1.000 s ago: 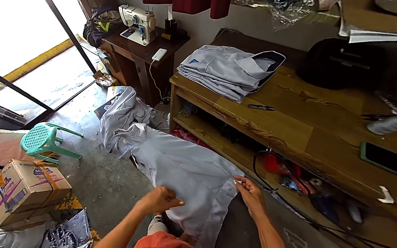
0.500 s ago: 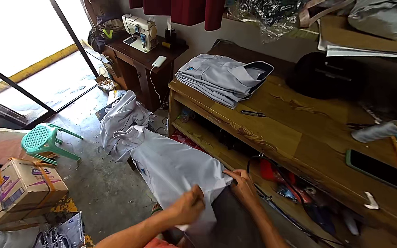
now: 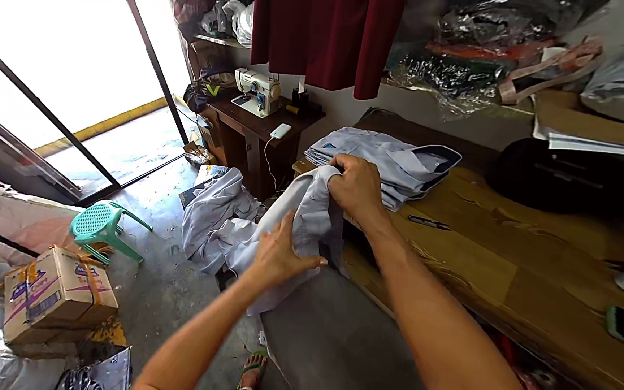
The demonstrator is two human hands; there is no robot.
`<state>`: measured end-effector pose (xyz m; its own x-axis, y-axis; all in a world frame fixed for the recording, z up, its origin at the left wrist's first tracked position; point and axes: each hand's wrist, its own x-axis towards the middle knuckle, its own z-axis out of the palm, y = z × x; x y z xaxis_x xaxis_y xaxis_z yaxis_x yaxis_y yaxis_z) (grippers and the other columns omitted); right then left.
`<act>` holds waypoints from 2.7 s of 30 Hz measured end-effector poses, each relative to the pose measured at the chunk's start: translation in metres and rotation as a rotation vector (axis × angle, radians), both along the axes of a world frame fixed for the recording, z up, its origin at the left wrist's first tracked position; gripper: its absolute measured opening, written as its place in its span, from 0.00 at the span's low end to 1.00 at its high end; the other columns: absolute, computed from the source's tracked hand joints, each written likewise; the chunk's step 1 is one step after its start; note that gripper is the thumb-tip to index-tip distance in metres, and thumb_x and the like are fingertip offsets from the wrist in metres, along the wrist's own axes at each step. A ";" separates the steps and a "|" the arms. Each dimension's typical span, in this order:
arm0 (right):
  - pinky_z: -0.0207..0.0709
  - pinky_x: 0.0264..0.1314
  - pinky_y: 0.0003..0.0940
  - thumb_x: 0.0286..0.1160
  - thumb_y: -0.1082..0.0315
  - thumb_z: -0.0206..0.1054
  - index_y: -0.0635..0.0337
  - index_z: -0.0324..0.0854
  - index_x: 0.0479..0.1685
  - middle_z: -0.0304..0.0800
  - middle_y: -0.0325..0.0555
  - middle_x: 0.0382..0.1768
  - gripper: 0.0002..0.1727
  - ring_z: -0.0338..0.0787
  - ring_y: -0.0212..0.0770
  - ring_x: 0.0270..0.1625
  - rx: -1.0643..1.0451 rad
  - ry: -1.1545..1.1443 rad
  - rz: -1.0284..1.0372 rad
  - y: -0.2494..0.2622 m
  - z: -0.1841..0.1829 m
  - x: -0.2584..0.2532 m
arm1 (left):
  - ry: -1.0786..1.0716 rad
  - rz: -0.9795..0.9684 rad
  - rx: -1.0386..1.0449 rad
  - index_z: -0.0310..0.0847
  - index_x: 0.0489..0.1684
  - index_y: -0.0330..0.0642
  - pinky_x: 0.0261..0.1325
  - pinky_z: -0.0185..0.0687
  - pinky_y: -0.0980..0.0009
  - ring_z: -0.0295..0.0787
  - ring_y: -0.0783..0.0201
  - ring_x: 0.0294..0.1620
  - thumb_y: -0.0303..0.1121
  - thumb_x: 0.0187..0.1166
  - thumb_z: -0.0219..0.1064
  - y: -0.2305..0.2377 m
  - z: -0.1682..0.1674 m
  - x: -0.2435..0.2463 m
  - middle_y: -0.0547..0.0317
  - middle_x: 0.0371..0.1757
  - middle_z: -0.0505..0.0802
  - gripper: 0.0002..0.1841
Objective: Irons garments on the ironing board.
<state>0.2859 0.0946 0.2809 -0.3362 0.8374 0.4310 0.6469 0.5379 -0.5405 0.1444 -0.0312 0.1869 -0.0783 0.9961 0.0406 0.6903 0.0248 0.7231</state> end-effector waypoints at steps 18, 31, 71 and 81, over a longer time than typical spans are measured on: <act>0.75 0.53 0.73 0.73 0.71 0.62 0.54 0.94 0.51 0.95 0.60 0.46 0.15 0.91 0.65 0.54 -0.112 -0.053 -0.028 0.064 0.009 -0.017 | 0.413 0.074 0.318 0.93 0.46 0.39 0.57 0.79 0.47 0.90 0.53 0.48 0.36 0.88 0.61 0.011 0.132 -0.218 0.49 0.42 0.94 0.14; 0.77 0.69 0.68 0.81 0.76 0.57 0.56 0.89 0.64 0.92 0.55 0.61 0.20 0.90 0.56 0.65 -0.118 0.181 0.069 0.041 -0.111 0.074 | 0.065 -0.259 -0.169 0.86 0.54 0.34 0.58 0.87 0.46 0.93 0.48 0.49 0.34 0.87 0.61 -0.077 -0.043 -0.041 0.44 0.48 0.93 0.13; 0.72 0.64 0.72 0.58 0.45 0.76 0.60 0.88 0.63 0.87 0.60 0.68 0.34 0.82 0.70 0.70 -0.297 -0.214 -0.181 -0.183 -0.311 0.171 | 0.073 0.571 -0.092 0.80 0.72 0.35 0.79 0.68 0.39 0.79 0.34 0.74 0.50 0.83 0.65 0.050 -0.217 -0.167 0.32 0.69 0.86 0.29; 0.75 0.63 0.68 0.69 0.71 0.63 0.62 0.92 0.40 0.92 0.58 0.55 0.11 0.85 0.67 0.64 -0.244 -0.156 -0.090 -0.101 -0.309 0.195 | 0.233 -0.006 0.051 0.81 0.76 0.44 0.78 0.72 0.40 0.80 0.40 0.75 0.62 0.71 0.71 -0.004 -0.167 0.003 0.41 0.72 0.87 0.38</act>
